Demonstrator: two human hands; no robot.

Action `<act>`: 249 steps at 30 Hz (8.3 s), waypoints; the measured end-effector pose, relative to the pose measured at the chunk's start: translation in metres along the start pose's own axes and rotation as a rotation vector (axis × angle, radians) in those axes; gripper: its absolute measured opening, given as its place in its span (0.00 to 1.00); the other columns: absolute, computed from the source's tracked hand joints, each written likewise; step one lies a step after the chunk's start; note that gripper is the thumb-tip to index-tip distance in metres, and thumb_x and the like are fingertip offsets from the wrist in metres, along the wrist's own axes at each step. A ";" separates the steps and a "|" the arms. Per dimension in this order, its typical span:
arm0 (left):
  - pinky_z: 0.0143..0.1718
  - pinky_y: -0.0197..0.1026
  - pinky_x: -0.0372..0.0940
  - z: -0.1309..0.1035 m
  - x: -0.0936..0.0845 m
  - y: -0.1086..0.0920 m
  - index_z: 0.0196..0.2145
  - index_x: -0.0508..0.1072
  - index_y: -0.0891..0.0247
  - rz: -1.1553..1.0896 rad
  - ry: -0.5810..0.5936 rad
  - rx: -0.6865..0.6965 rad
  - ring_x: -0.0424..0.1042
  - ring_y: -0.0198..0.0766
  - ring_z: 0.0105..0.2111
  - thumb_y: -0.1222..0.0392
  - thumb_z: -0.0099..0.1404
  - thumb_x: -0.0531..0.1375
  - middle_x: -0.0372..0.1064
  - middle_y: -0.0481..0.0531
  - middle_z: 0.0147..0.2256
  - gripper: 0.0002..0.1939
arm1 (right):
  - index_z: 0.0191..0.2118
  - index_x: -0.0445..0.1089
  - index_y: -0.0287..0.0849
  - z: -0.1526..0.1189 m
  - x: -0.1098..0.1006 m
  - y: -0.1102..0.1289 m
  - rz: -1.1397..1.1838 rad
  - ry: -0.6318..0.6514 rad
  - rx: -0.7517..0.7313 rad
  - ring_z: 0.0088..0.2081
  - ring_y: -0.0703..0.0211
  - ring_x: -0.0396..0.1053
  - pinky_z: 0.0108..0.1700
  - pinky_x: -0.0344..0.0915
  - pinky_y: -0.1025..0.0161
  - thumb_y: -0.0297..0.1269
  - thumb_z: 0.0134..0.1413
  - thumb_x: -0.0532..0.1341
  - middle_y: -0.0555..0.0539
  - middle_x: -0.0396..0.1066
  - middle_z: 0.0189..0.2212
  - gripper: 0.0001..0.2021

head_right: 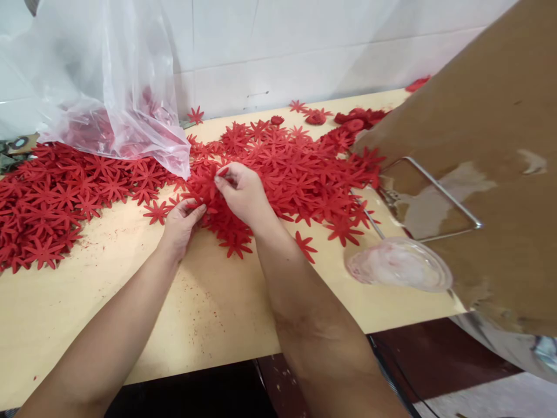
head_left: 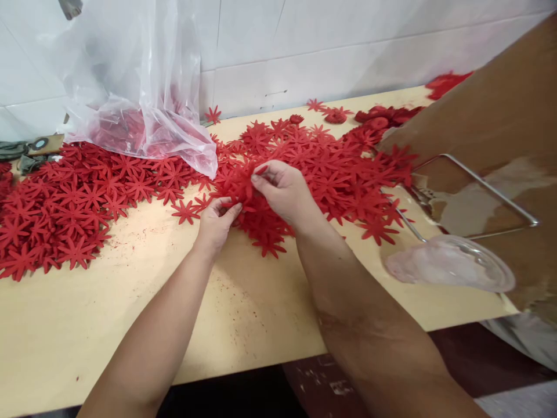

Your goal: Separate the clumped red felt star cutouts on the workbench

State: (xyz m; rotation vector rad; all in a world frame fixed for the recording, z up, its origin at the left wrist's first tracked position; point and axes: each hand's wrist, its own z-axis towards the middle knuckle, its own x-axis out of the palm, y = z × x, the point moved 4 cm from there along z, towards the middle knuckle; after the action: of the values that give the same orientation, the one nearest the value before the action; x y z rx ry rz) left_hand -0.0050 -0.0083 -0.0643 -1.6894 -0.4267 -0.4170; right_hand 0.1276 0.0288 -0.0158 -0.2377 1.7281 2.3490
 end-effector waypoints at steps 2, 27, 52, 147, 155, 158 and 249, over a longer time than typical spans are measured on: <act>0.32 0.35 0.61 -0.001 0.001 -0.001 0.27 0.69 0.65 0.006 0.000 0.014 0.66 0.27 0.23 0.61 0.48 0.68 0.69 0.43 0.23 0.12 | 0.29 0.61 0.46 0.003 -0.007 -0.008 0.001 -0.099 0.021 0.24 0.61 0.63 0.30 0.63 0.59 0.36 0.50 0.58 0.51 0.65 0.23 0.04; 0.29 0.35 0.58 -0.003 0.000 -0.005 0.34 0.71 0.63 -0.069 -0.030 -0.017 0.62 0.27 0.23 0.60 0.53 0.65 0.65 0.43 0.24 0.11 | 0.25 0.60 0.46 0.000 0.000 -0.001 0.098 -0.020 0.108 0.19 0.66 0.53 0.23 0.53 0.65 0.43 0.44 0.64 0.55 0.57 0.17 0.12; 0.27 0.34 0.56 -0.004 0.002 -0.005 0.28 0.70 0.64 -0.051 -0.086 0.061 0.58 0.26 0.21 0.62 0.53 0.65 0.62 0.41 0.20 0.07 | 0.21 0.60 0.44 -0.003 0.005 -0.008 0.001 -0.022 0.115 0.21 0.65 0.57 0.25 0.61 0.62 0.49 0.51 0.60 0.53 0.58 0.17 0.17; 0.41 0.38 0.63 -0.009 0.005 -0.009 0.25 0.72 0.64 -0.250 -0.155 0.011 0.69 0.30 0.30 0.65 0.48 0.67 0.69 0.44 0.25 0.07 | 0.25 0.60 0.45 -0.002 0.008 0.000 0.305 0.041 0.106 0.21 0.68 0.58 0.23 0.58 0.66 0.51 0.26 0.74 0.55 0.62 0.20 0.25; 0.24 0.34 0.51 -0.002 -0.002 -0.008 0.24 0.69 0.64 -0.218 -0.175 -0.009 0.55 0.24 0.18 0.65 0.49 0.66 0.60 0.40 0.19 0.07 | 0.28 0.59 0.47 0.009 -0.026 -0.027 0.294 -0.228 0.063 0.20 0.66 0.56 0.22 0.57 0.63 0.52 0.41 0.66 0.54 0.57 0.21 0.18; 0.22 0.34 0.51 -0.002 0.000 -0.008 0.25 0.69 0.64 -0.194 -0.145 -0.009 0.55 0.24 0.18 0.65 0.50 0.66 0.61 0.40 0.20 0.07 | 0.28 0.59 0.47 0.012 -0.036 -0.035 0.310 -0.321 0.068 0.20 0.66 0.55 0.21 0.56 0.63 0.51 0.42 0.66 0.55 0.57 0.20 0.18; 0.28 0.34 0.60 0.002 0.000 -0.005 0.26 0.65 0.63 0.019 -0.017 -0.043 0.64 0.28 0.20 0.55 0.61 0.60 0.62 0.41 0.18 0.11 | 0.26 0.67 0.43 -0.009 0.019 0.013 0.022 0.123 -0.090 0.26 0.61 0.65 0.31 0.65 0.60 0.38 0.47 0.61 0.51 0.67 0.22 0.05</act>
State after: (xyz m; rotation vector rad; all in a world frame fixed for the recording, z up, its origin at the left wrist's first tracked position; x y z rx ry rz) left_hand -0.0078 -0.0056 -0.0607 -1.7387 -0.4165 -0.4009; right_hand 0.1061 0.0174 -0.0111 -0.3874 1.6874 2.4786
